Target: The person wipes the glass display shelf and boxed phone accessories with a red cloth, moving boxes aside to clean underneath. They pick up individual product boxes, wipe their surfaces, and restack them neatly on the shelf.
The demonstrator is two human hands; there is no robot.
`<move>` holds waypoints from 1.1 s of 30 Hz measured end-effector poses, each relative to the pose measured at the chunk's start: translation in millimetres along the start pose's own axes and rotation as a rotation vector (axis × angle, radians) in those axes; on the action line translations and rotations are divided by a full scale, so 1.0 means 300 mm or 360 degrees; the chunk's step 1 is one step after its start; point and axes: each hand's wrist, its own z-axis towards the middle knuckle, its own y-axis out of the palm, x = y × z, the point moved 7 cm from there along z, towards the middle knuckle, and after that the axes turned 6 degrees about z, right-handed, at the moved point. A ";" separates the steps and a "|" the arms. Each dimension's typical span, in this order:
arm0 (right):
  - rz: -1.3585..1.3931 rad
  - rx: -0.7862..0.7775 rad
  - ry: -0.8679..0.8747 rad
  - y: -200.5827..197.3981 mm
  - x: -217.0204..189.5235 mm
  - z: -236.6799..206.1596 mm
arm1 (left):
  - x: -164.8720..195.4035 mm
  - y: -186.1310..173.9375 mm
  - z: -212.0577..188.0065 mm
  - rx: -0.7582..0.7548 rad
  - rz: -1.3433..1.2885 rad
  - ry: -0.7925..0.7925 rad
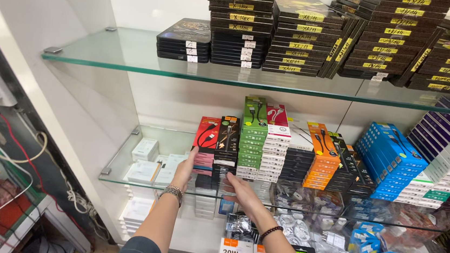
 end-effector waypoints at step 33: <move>-0.0204 -0.0049 -0.0001 0.204 -0.061 -0.130 | -0.280 -0.013 -0.151 0.0141 -0.0912 0.0408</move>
